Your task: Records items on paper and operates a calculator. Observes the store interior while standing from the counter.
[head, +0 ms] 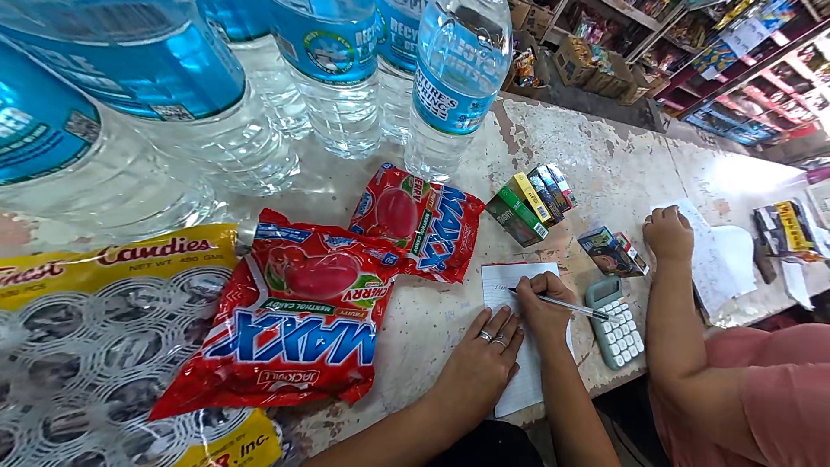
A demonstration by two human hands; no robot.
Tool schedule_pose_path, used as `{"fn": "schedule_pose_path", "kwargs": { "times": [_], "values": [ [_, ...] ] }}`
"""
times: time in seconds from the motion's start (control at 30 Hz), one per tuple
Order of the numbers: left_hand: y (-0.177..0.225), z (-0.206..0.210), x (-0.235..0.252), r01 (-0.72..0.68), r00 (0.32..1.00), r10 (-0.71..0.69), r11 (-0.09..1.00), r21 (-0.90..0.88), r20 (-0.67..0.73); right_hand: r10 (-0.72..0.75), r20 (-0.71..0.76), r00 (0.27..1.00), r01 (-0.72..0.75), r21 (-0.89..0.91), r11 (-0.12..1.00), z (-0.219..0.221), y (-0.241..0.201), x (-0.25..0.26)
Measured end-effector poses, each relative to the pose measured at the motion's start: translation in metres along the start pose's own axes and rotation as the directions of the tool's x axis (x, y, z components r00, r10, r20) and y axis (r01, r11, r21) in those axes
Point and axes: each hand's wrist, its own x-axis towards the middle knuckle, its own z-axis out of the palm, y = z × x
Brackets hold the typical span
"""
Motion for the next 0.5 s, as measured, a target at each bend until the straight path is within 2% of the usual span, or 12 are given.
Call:
{"fn": "schedule_pose_path", "kwargs": {
  "times": [0.5],
  "values": [
    [-0.0006,0.0014,-0.0001,0.002,1.000,-0.002,1.000,0.002,-0.012,-0.034,-0.030,0.999,0.033,-0.032,0.999,0.0004,-0.0008,-0.0016]
  ]
}}
